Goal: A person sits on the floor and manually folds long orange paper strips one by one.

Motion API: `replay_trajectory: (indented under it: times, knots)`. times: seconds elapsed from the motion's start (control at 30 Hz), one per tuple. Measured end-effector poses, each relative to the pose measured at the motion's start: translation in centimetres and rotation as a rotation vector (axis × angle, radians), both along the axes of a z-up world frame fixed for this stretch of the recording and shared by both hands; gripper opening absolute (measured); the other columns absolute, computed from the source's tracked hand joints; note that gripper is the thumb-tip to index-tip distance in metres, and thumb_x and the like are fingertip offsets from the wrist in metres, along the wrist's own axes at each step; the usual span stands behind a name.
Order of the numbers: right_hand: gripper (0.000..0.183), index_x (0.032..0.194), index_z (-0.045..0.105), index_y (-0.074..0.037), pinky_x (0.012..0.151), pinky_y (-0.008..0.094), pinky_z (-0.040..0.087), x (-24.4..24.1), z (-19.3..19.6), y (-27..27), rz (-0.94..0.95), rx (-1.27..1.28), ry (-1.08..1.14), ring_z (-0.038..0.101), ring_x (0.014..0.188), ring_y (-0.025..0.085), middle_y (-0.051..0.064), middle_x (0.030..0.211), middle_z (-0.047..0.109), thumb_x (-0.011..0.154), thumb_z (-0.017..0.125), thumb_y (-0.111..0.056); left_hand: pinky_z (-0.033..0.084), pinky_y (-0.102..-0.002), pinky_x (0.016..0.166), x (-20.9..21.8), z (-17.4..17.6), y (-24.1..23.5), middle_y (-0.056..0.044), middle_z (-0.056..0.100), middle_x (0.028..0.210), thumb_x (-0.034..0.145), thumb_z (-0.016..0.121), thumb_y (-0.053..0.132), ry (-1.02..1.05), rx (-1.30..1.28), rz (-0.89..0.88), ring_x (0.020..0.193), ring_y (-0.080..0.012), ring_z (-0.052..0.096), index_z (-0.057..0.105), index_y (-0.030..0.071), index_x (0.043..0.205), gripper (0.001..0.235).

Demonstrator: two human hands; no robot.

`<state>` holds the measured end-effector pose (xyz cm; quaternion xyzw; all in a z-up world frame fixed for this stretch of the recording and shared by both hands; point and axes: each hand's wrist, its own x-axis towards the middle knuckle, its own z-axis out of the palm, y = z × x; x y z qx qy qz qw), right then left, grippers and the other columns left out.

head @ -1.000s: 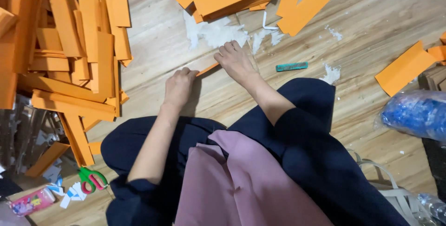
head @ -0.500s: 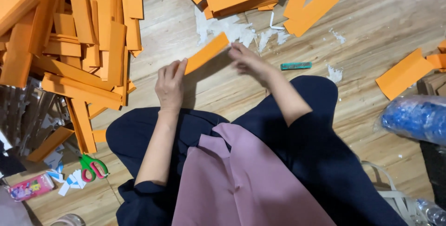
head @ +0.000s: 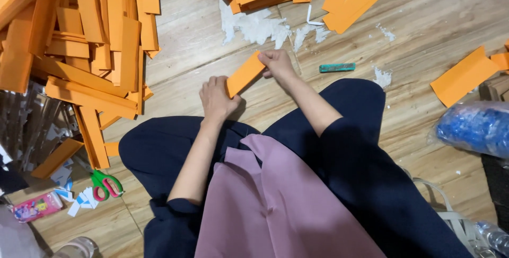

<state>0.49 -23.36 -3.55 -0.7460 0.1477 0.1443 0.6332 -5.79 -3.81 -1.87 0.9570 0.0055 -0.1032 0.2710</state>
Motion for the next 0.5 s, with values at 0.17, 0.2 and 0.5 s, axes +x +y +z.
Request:
replay_trajectory:
  times: [0.17, 0.2, 0.5]
  knots:
    - [0.028, 0.105, 0.057, 0.007, 0.047, 0.021, 0.055, -0.4, 4.4, 0.1, 0.082, 0.094, 0.101, 0.067, 0.056, 0.018, 0.015, 0.068, 0.065, 0.087, 0.053, -0.014, 0.037, -0.041, 0.081, 1.6, 2.3, -1.4, -0.008, 0.043, 0.112, 0.059, 0.069, 0.001, -0.353, 0.355, 0.010, 0.095, -0.0265, 0.043, 0.044, 0.012, 0.119, 0.066]
    - [0.028, 0.105, 0.057, 0.007, 0.047, 0.021, 0.055, -0.2, 4.0, 0.3, 0.083, 0.093, 0.100, 0.067, 0.056, 0.018, 0.015, 0.068, 0.065, 0.087, 0.053, -0.014, 0.037, -0.041, 0.081, 1.8, 2.4, -1.5, -0.008, 0.043, 0.112, 0.059, 0.069, 0.001, -0.354, 0.354, 0.010, 0.095, -0.0265, 0.043, 0.044, 0.012, 0.119, 0.066]
    - [0.023, 0.097, 0.065, -0.012, 0.065, 0.024, 0.051, 0.3, 5.9, -0.2, 0.230, -0.126, -0.234, 0.055, 0.068, 0.009, 0.005, 0.075, 0.061, 0.079, 0.057, -0.001, 0.031, -0.054, 0.095, 2.0, 1.9, 3.8, -0.014, 0.027, 0.130, 0.055, 0.082, 0.030, 0.072, -0.018, 0.356, 0.119, -0.0378, 0.027, 0.027, 0.009, 0.134, 0.098]
